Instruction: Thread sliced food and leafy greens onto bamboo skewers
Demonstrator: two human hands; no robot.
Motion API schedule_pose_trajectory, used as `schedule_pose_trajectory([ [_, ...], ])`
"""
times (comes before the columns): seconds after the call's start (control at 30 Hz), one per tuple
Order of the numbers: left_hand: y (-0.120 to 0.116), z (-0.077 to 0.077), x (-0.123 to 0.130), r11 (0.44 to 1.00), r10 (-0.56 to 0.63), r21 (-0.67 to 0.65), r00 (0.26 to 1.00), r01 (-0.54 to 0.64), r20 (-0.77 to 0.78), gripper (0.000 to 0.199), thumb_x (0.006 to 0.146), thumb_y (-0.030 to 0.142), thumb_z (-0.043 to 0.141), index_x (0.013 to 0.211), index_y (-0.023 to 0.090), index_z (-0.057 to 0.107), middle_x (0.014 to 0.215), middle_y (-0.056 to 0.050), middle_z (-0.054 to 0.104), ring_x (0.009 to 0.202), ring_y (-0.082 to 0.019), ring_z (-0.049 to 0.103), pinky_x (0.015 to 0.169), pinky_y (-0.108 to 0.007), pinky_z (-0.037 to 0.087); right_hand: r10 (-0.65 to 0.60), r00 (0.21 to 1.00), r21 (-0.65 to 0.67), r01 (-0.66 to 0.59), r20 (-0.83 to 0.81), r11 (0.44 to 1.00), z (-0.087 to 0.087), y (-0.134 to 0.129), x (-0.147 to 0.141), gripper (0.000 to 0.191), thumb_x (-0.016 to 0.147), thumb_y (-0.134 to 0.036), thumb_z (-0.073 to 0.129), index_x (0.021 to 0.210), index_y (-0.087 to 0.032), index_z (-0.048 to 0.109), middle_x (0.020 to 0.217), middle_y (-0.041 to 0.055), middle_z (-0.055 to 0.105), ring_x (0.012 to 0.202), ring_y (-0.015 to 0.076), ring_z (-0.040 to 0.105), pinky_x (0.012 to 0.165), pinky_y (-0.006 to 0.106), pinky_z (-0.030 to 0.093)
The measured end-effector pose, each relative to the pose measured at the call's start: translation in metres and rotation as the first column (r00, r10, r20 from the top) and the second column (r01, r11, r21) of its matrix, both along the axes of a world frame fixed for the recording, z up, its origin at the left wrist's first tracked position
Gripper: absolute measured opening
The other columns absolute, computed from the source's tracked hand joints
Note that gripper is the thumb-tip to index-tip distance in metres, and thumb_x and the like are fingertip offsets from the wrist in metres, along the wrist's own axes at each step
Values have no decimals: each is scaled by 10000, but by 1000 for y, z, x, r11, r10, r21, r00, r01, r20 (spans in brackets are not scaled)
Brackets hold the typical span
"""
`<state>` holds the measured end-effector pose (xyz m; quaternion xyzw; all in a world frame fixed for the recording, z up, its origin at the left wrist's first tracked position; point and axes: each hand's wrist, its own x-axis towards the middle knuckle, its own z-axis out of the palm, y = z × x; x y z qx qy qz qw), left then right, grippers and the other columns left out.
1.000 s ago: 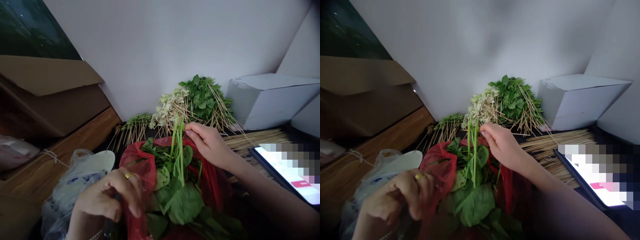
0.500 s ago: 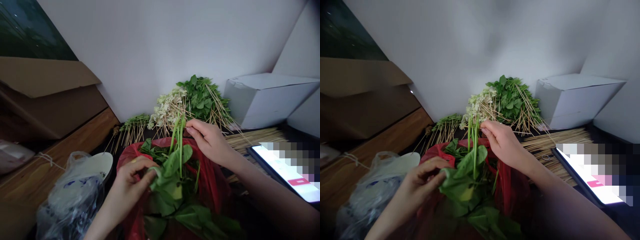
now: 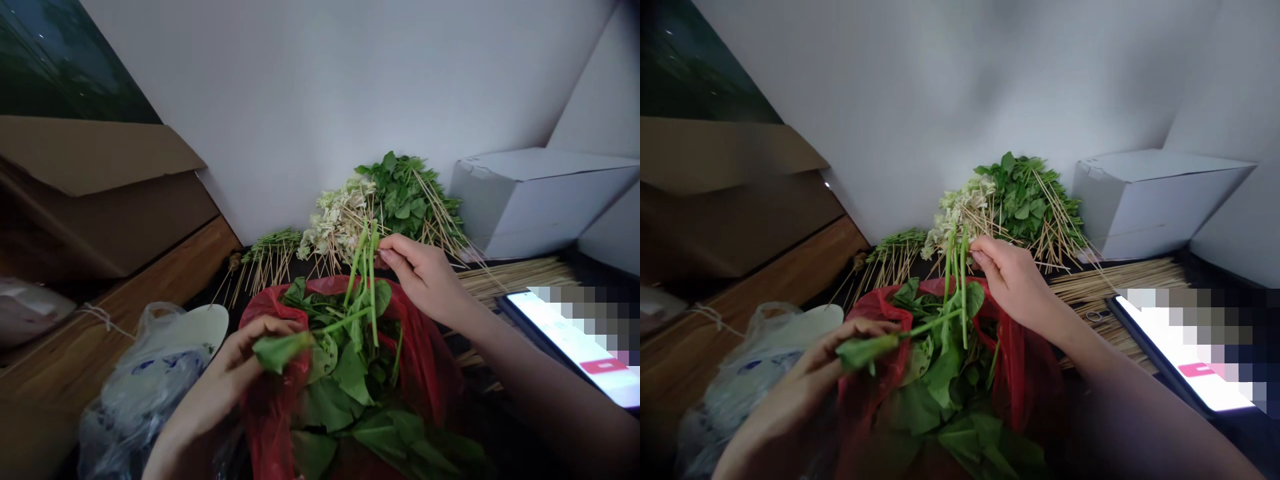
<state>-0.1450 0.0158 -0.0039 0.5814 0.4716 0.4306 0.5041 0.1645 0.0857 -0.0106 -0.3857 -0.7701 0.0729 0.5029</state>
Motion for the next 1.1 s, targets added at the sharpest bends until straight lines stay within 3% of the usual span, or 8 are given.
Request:
schedule_pose_trajectory([
  [0.1,-2,14,-15,983,-138,87,963,162,-232,118,857,268,720,931,222,800,1190,-108,746,1095,-283,687,894,-304,550,0,1000,-5,-1,-6,1000,0,1,0,170,1027,-219,432,904,-220,549,782,3,605,704,152,565,676,288,422],
  [0.23,4,24,-7,963,106,263,980,-59,-166,150,904,294,661,900,244,802,1026,-75,787,1023,-262,703,882,-312,549,31,999,-19,-32,-29,999,-1,2,1,164,1022,-207,432,906,-218,548,806,7,617,742,155,585,699,290,435],
  [0.3,10,18,11,961,124,269,971,-66,-206,154,885,308,683,945,240,808,966,-71,795,900,-246,721,789,-306,563,38,999,-16,-38,-28,999,-2,2,1,164,1020,-198,431,904,-215,546,805,7,615,743,152,586,706,290,437],
  [0.53,20,-19,65,949,-37,255,872,183,-488,113,765,282,815,862,226,830,792,-58,798,701,-215,709,652,-282,521,19,1000,16,-19,-10,1000,0,1,0,163,1021,-192,427,917,-214,550,801,10,623,736,153,597,709,287,443],
  [0.63,22,-9,62,960,-94,216,929,180,-357,51,750,247,817,791,222,835,727,-56,780,650,-194,685,599,-261,508,1,1000,15,-1,-21,1000,2,1,1,160,1021,-202,428,925,-217,556,809,16,632,742,163,604,716,297,450],
  [0.73,28,12,53,993,-67,96,997,70,-34,132,685,294,880,781,213,839,705,-59,774,602,-167,666,540,-231,506,-42,998,11,42,-42,999,3,1,3,162,1021,-218,432,929,-219,565,807,20,638,739,172,608,708,308,447],
  [0.83,38,19,52,999,45,-8,965,-44,258,263,572,336,953,758,197,830,639,-28,737,496,-107,595,441,-177,445,-41,997,-21,40,-72,999,4,1,5,171,1027,-234,428,916,-225,558,801,17,639,736,172,609,700,310,442],
  [1.1,52,-27,70,984,166,-132,887,-120,432,333,541,348,973,708,136,777,632,2,698,559,-74,603,567,-152,495,219,973,-123,-210,72,970,4,-8,-8,201,1035,-231,430,887,-205,564,780,-4,590,697,139,538,669,277,406],
])
